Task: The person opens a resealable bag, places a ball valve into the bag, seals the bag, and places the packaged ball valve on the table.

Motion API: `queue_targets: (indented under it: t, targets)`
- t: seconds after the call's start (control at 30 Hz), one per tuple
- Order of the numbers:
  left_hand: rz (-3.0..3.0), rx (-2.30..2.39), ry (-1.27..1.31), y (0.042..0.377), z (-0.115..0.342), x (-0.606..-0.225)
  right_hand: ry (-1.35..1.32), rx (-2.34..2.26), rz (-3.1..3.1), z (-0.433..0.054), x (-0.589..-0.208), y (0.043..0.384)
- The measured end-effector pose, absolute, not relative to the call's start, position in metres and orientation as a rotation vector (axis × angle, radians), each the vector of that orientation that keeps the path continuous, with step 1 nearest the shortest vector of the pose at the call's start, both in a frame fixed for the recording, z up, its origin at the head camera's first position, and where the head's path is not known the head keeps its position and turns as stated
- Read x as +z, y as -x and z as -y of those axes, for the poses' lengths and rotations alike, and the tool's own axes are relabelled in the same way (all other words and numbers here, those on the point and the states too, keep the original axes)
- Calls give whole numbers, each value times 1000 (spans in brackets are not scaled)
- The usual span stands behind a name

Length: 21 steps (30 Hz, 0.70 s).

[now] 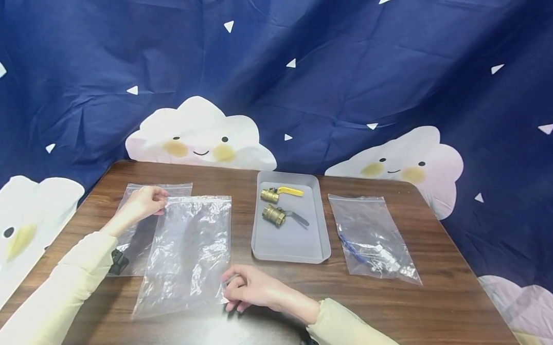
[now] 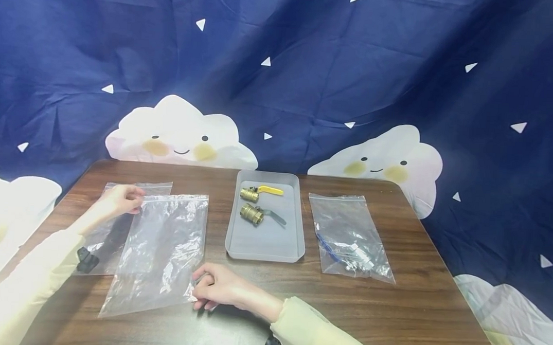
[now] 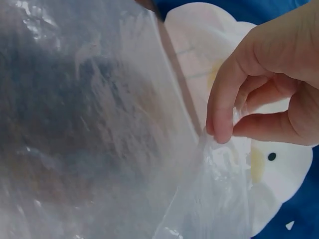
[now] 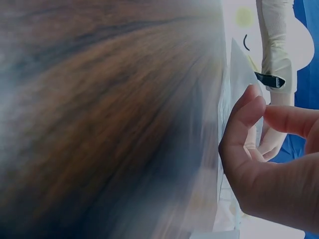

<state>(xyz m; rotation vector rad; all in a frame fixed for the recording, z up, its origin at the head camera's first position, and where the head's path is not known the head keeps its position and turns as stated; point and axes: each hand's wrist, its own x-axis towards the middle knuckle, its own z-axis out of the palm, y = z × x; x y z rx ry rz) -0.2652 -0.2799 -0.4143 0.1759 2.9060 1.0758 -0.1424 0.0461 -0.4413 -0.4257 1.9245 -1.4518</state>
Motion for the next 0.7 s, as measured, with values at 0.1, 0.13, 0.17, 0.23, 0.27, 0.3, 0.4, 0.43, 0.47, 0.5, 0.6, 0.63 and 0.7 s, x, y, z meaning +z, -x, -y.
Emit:
queue_targets:
  t: [0.1,0.13,0.17,0.23,0.27,0.3,0.4,0.43,0.47,0.5,0.6,0.63,0.7]
  targets:
    - [-2945,1073,-230,262,278,-410,430,-1457,-1922,-52,-443,141]
    - [-2969,1064,-248,261,278,-408,429,-1460,-1920,-54,-443,141]
    - [-2993,1057,-261,259,277,-407,430,-1461,-1919,-56,-442,140]
    - [-3033,1064,-289,256,275,-404,429,-1470,-1919,-59,-441,138]
    - [-3061,1063,-305,254,274,-403,430,-1473,-1921,-61,-440,138]
    - [-3084,1067,-312,252,272,-402,433,-1476,-1922,-64,-440,137]
    - [-3156,1088,-339,245,263,-397,444,-1486,-1924,-72,-439,135]
    - [-3175,1102,-349,244,260,-395,452,-1486,-1925,-75,-439,135]
    - [-3191,1121,-362,242,256,-394,459,-1484,-1928,-78,-438,134]
    - [-3201,1144,-374,240,252,-392,468,-1483,-1929,-81,-438,134]
    - [-3237,1199,-423,237,242,-390,500,-1468,-1951,-92,-436,133]
    - [-3248,1215,-448,236,238,-389,514,-1461,-1960,-95,-435,132]
    - [-3278,1227,-506,234,232,-388,544,-1440,-1986,-102,-434,131]
